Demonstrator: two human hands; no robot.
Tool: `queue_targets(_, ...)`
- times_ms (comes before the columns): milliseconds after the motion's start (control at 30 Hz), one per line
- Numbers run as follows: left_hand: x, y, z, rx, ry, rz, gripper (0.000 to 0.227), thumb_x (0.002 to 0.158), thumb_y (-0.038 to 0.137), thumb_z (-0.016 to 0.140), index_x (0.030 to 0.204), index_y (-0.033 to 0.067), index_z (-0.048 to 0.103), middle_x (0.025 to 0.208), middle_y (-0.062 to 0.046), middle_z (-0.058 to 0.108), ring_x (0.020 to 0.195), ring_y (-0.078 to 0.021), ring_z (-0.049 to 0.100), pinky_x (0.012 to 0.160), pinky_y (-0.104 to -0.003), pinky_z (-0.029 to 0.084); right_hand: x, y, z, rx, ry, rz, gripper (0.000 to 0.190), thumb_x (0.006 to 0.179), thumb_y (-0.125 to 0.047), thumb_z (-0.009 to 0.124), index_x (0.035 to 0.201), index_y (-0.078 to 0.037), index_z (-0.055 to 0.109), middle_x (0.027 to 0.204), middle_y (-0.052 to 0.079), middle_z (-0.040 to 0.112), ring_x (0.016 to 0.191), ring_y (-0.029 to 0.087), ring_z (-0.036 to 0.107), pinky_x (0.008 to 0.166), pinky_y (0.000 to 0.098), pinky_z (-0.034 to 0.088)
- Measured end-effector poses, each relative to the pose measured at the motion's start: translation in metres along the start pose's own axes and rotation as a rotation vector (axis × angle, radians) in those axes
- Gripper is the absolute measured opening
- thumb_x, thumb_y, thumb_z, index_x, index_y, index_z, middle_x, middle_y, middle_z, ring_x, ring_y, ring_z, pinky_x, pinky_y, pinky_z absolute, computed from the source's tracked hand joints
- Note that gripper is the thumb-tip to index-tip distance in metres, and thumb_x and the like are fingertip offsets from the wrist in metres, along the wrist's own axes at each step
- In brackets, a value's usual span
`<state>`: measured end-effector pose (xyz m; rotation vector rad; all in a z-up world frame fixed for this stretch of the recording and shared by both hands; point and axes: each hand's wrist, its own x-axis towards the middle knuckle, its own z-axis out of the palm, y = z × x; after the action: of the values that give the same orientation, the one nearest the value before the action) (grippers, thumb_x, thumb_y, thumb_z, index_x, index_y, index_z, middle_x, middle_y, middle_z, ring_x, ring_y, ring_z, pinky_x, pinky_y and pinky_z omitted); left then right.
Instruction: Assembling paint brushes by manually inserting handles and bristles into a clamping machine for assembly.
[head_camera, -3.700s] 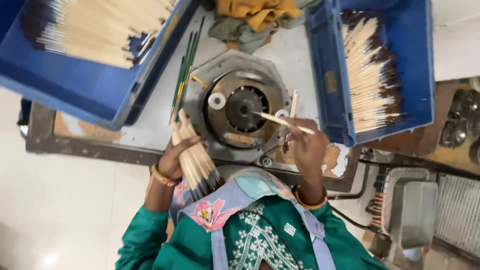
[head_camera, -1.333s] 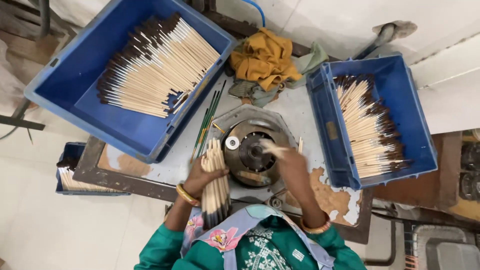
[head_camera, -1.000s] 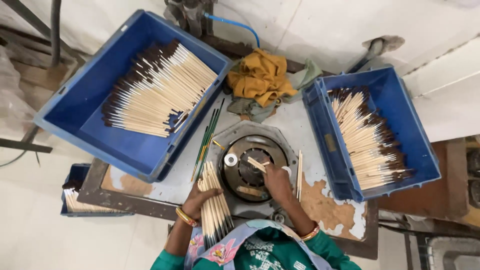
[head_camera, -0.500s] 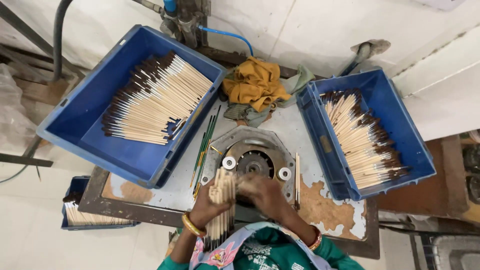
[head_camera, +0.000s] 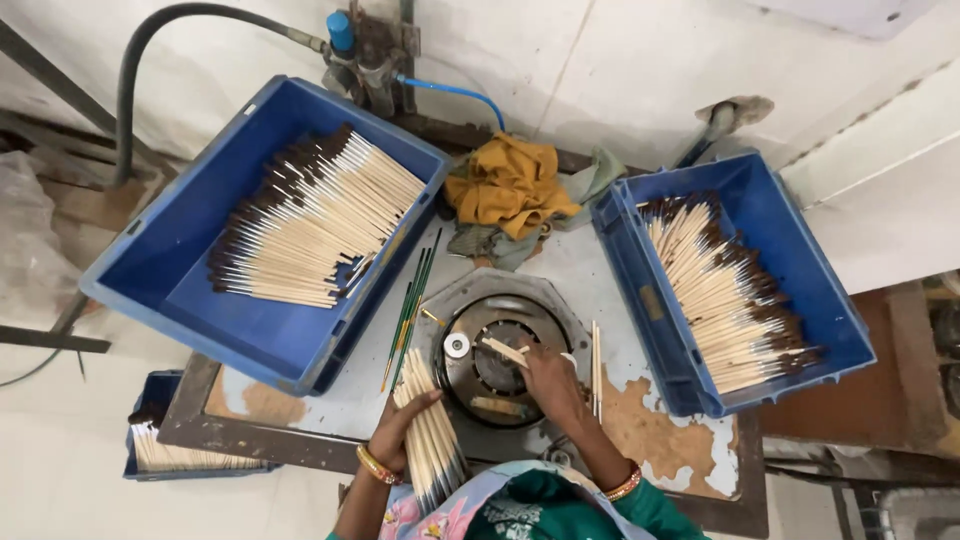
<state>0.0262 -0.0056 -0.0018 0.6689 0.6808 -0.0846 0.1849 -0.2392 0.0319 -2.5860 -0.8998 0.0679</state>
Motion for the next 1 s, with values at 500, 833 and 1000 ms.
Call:
queue_targets(500, -0.003, -0.009, 0.005, 0.275, -0.114, 0.111, 0.072, 0.070, 0.003, 0.085, 0.133, 0.0050, 0.049, 0.097, -0.013, 0.071, 0.080, -0.0248, 0.073, 0.069, -0.045, 0.063, -0.016, -0.028, -0.004, 0.401, 0.142, 0.185, 0.021, 0.096, -0.018, 0.060, 0.110, -0.003, 0.065, 0.083, 0.023, 0.064, 0.078, 0.046, 0.063, 0.071, 0.0527, 0.050)
queue_targets(833, 0.007, 0.010, 0.025, 0.635, -0.256, 0.412, 0.069, 0.068, 0.006, 0.093, 0.127, 0.0043, 0.056, 0.100, -0.008, 0.075, 0.090, -0.0176, 0.074, 0.078, -0.034, 0.062, -0.014, -0.020, -0.057, 0.415, -0.052, -0.014, 0.027, 0.097, -0.029, 0.065, 0.109, -0.005, 0.072, 0.087, 0.019, 0.075, 0.078, 0.037, 0.075, 0.067, 0.0445, 0.056)
queue_targets(1000, -0.014, 0.022, 0.028, 0.008, -0.127, -0.181, 0.051, 0.075, 0.011, 0.082, 0.121, 0.0078, 0.060, 0.088, -0.010, 0.071, 0.073, -0.0268, 0.073, 0.058, -0.043, 0.060, 0.003, -0.001, -0.010, -0.001, -0.110, 0.046, 0.042, 0.086, -0.012, 0.068, 0.127, -0.002, 0.062, 0.089, 0.024, 0.071, 0.078, 0.045, 0.068, 0.067, 0.0525, 0.054)
